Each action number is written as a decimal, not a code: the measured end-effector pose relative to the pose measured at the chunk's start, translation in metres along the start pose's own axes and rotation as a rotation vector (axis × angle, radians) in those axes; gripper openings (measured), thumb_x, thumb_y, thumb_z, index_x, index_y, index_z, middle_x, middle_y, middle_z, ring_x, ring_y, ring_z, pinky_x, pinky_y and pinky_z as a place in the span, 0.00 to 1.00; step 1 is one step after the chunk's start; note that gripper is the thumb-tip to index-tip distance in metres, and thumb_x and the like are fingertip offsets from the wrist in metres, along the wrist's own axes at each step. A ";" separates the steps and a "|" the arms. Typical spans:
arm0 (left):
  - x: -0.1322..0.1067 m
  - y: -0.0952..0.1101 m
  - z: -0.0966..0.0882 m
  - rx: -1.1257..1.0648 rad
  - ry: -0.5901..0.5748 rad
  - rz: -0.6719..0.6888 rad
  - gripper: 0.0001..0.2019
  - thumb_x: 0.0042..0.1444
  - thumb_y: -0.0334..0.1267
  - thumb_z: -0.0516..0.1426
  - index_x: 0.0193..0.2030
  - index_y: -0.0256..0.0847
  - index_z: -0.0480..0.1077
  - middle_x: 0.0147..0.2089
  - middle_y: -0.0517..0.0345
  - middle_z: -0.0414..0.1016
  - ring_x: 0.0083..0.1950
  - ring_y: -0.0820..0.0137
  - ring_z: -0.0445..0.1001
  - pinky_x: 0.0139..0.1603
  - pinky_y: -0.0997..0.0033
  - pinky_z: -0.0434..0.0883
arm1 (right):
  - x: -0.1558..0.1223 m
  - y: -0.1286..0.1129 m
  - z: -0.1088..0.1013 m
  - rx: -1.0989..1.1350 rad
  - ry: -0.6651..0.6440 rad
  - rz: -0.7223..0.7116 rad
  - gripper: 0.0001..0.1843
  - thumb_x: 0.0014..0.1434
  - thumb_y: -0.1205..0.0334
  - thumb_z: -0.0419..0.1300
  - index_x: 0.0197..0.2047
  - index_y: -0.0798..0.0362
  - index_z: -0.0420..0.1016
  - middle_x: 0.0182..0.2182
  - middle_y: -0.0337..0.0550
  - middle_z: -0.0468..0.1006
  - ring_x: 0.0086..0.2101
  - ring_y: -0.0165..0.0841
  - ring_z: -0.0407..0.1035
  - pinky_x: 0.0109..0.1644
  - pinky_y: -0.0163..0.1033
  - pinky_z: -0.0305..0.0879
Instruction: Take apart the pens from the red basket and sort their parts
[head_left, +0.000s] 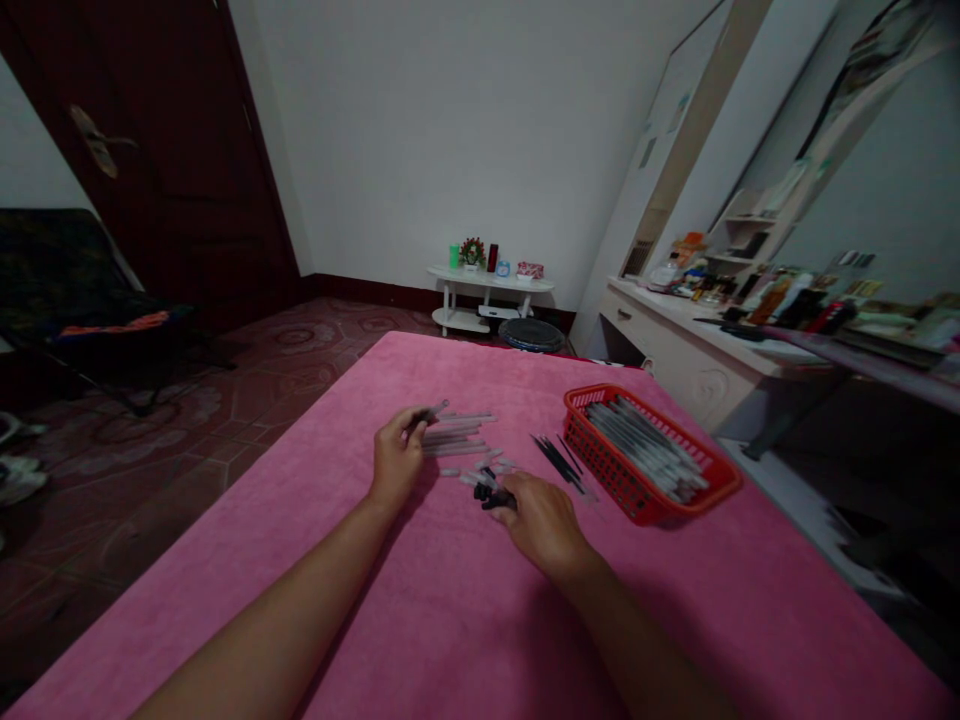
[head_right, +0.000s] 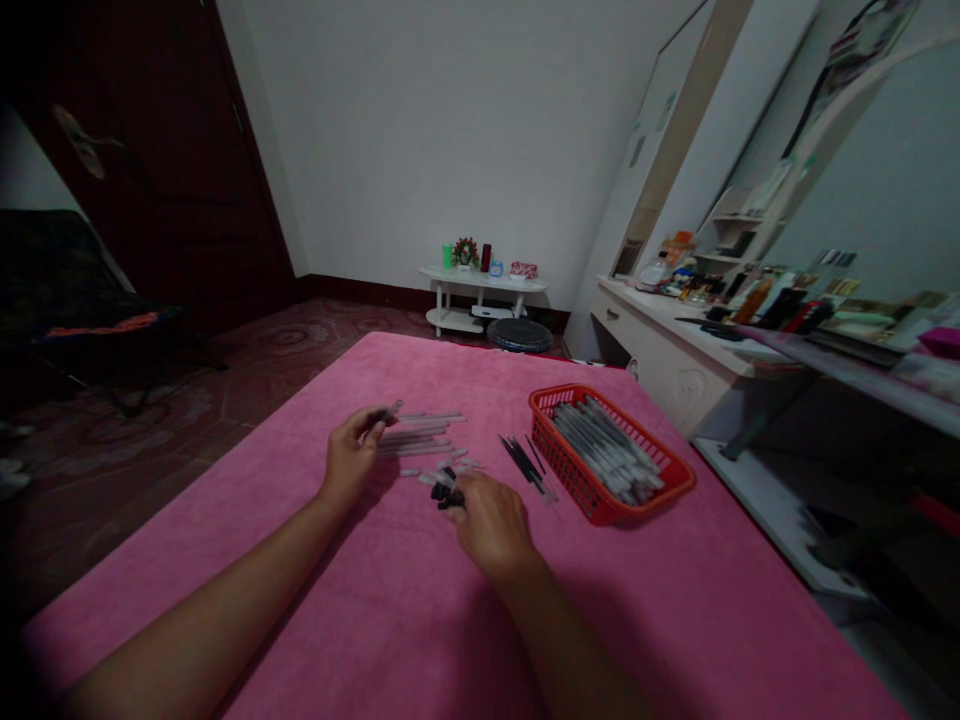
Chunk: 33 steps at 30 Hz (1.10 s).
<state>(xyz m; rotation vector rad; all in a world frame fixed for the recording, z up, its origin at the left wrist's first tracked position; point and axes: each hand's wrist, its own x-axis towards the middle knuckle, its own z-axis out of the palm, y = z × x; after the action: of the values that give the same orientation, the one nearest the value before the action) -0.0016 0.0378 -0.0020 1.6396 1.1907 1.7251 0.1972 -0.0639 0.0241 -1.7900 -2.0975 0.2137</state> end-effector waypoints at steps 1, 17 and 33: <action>-0.001 0.000 0.000 0.040 -0.045 0.049 0.11 0.54 0.30 0.52 0.40 0.37 0.74 0.38 0.52 0.78 0.41 0.66 0.76 0.46 0.64 0.71 | 0.001 0.002 0.000 0.050 0.017 0.008 0.05 0.51 0.64 0.65 0.34 0.49 0.76 0.35 0.41 0.80 0.37 0.36 0.73 0.36 0.35 0.59; -0.016 0.014 0.005 0.328 -0.470 0.440 0.24 0.43 0.18 0.53 0.46 0.42 0.74 0.44 0.53 0.78 0.46 0.63 0.73 0.47 0.61 0.68 | 0.015 0.013 0.003 0.929 0.255 0.158 0.04 0.48 0.63 0.63 0.28 0.53 0.72 0.25 0.38 0.74 0.27 0.32 0.71 0.31 0.34 0.67; -0.018 0.015 0.006 0.407 -0.537 0.520 0.19 0.50 0.25 0.57 0.48 0.43 0.73 0.45 0.50 0.77 0.47 0.62 0.73 0.48 0.59 0.68 | 0.014 0.016 0.002 0.685 0.339 0.023 0.04 0.51 0.66 0.61 0.32 0.52 0.77 0.31 0.41 0.79 0.32 0.34 0.72 0.36 0.36 0.68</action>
<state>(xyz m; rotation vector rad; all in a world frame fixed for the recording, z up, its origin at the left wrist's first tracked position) 0.0106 0.0171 -0.0003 2.6311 0.9344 1.1908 0.2098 -0.0466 0.0193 -1.3213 -1.5128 0.5219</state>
